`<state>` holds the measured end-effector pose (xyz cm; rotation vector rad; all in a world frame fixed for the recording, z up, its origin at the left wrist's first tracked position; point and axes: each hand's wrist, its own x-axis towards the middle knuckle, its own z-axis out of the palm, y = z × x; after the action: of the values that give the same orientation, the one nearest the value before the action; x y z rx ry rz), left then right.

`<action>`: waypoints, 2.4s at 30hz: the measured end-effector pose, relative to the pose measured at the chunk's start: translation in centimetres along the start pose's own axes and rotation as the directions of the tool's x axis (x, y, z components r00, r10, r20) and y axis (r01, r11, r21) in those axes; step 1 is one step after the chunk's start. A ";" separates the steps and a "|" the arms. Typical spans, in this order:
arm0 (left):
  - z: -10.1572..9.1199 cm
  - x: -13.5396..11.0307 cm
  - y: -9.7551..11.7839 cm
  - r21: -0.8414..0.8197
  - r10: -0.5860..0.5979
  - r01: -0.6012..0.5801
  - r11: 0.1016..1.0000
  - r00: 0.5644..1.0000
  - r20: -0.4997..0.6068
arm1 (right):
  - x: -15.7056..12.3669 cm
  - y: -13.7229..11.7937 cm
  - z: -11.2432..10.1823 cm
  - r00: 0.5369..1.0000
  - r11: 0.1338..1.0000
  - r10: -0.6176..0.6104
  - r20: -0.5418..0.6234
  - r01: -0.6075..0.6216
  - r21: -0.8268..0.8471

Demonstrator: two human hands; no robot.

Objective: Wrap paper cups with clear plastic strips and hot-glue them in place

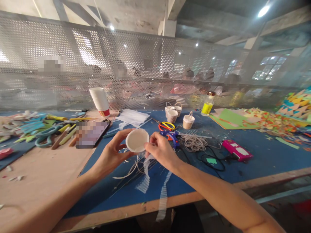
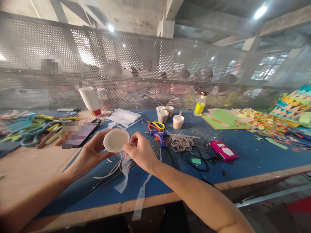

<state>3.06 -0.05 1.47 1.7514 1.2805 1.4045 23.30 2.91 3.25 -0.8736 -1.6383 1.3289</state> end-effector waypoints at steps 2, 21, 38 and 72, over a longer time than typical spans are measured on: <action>0.1 0.0 -0.2 -0.045 -0.064 0.065 0.997 0.998 0.016 | 0.0 0.1 0.1 1.000 1.000 0.000 -0.007 0.000 0.023; 1.1 -0.5 1.6 -0.189 -0.202 0.210 0.959 0.978 0.062 | 0.1 2.0 0.5 0.997 0.993 -0.079 -0.007 0.078 -0.090; 0.1 0.2 1.2 -0.338 -0.278 0.272 0.901 0.960 0.034 | 0.9 1.1 -1.0 0.979 1.000 0.002 0.202 0.002 -0.020; 0.1 0.1 0.9 -0.429 -0.295 0.332 0.840 0.943 0.153 | -0.7 -0.1 -1.3 0.672 0.271 -0.665 0.326 0.624 -0.733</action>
<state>3.45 -0.29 2.25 1.2095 1.0346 1.2936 24.76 2.82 3.38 -0.5350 -2.2428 -0.1186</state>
